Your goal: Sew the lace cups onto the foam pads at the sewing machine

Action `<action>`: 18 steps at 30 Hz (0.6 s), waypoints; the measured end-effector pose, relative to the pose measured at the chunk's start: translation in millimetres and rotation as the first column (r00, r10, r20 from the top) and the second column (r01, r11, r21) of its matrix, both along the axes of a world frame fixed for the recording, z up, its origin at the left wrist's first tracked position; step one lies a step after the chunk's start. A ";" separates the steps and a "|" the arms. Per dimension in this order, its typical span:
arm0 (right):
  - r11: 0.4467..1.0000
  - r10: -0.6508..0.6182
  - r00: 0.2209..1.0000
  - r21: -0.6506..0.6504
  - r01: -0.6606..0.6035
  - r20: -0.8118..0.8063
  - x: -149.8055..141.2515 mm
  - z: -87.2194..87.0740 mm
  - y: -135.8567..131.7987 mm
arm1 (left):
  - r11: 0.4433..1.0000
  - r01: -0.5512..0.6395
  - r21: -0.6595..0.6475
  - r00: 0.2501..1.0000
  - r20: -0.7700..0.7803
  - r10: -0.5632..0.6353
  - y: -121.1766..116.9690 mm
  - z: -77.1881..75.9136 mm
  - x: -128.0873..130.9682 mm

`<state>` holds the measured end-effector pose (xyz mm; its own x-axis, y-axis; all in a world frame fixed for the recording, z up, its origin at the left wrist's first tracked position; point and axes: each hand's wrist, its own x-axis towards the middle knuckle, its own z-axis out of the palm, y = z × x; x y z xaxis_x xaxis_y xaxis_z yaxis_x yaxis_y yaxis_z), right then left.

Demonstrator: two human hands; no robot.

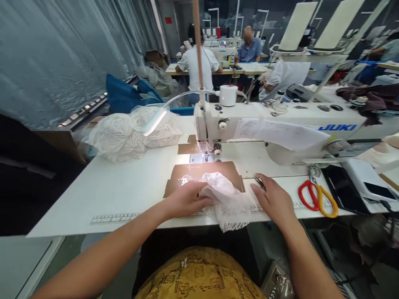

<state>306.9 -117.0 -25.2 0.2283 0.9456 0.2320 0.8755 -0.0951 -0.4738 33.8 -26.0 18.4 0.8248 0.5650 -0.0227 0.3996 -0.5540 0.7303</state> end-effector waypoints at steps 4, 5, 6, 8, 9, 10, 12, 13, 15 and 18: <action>1.000 0.001 0.924 0.017 -0.008 0.383 -0.2 -13.7 2.5 | 0.947 -0.227 -0.229 0.944 0.189 0.272 -6.0 2.5 -51.2; 0.999 0.013 0.900 0.024 -0.025 0.435 -0.8 -16.5 4.6 | 0.929 -0.283 -0.239 0.918 0.212 0.334 -7.4 3.9 -61.6; 0.999 0.026 0.878 0.024 -0.043 0.477 -1.6 -18.5 7.3 | 0.910 -0.336 -0.242 0.890 0.235 0.391 -8.5 5.7 -70.9; 0.996 0.059 0.854 0.031 -0.087 0.517 -5.0 -18.9 13.7 | 0.871 -0.429 -0.242 0.831 0.274 0.485 -10.3 9.5 -86.2; 0.991 0.086 0.859 0.046 -0.127 0.505 -8.7 -16.9 16.9 | 0.850 -0.465 -0.246 0.804 0.285 0.522 -10.9 11.0 -92.3; 0.982 0.121 0.877 0.076 -0.176 0.464 -14.6 -13.2 19.7 | 0.832 -0.494 -0.251 0.781 0.293 0.552 -11.5 11.9 -97.3; 0.950 0.223 0.933 0.152 -0.273 0.282 -35.1 -1.2 23.4 | 0.801 -0.543 -0.252 0.743 0.302 0.598 -12.7 12.0 -103.5; 0.933 0.283 0.947 0.186 -0.309 0.151 -49.8 6.4 24.4 | 0.791 -0.557 -0.253 0.729 0.306 0.612 -13.4 11.2 -104.5; 0.896 0.419 0.900 0.215 -0.389 -0.120 -86.1 22.4 26.5 | 0.785 -0.563 -0.258 0.717 0.321 0.619 -15.3 9.2 -103.0; 0.820 0.568 0.781 0.262 -0.509 -0.261 -143.4 40.1 34.6 | 0.802 -0.522 -0.290 0.719 0.357 0.597 -18.4 7.9 -96.6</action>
<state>163.6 -82.4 14.8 -0.2189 0.8882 0.4039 0.5598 0.4534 -0.6936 -62.7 -44.4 26.2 0.3083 0.9449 0.1105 0.2413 -0.1900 0.9517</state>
